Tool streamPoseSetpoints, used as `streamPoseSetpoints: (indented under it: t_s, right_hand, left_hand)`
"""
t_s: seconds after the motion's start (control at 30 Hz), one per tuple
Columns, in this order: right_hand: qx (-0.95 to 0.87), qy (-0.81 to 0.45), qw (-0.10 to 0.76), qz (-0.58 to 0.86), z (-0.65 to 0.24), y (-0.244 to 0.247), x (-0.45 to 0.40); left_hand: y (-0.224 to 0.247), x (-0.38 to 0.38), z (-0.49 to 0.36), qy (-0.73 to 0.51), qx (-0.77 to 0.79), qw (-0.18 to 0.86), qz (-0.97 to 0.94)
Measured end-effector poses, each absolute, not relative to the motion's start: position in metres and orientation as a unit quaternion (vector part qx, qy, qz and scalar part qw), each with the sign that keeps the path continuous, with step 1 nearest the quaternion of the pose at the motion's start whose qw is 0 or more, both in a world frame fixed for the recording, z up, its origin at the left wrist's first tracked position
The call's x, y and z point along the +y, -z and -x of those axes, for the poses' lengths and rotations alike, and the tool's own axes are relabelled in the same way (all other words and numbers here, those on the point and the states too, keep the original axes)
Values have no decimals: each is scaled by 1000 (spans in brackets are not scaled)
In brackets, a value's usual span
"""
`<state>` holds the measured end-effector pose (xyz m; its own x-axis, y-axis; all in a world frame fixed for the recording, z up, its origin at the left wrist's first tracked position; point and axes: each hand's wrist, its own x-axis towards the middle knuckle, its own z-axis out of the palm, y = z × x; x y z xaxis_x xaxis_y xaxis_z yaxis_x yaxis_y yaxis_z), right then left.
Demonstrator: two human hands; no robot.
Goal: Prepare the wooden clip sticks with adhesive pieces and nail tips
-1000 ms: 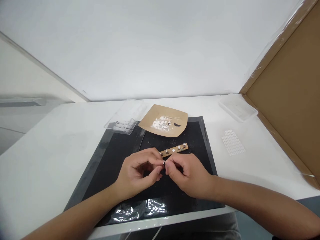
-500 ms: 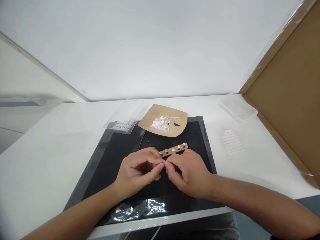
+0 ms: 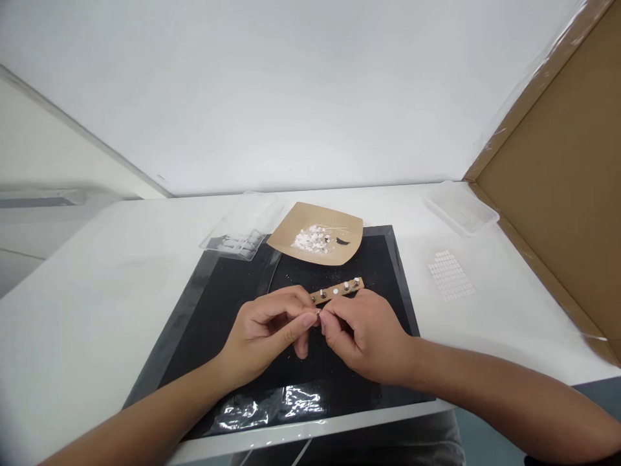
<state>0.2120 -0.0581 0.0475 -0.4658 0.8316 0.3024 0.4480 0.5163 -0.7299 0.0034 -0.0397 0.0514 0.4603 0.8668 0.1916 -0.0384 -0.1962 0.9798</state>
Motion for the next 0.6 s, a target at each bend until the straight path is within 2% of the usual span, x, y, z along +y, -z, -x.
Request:
streamPoseSetpoints:
  t_s: [0.3, 0.6]
  right_hand:
    - [-795, -311, 332, 402, -211, -50, -59]
    - [-782, -342, 342, 393, -212, -50, -60]
  left_hand:
    - [-50, -39, -1, -390, 307, 635, -592]
    - [-43, -39, 1, -385, 308, 668, -557]
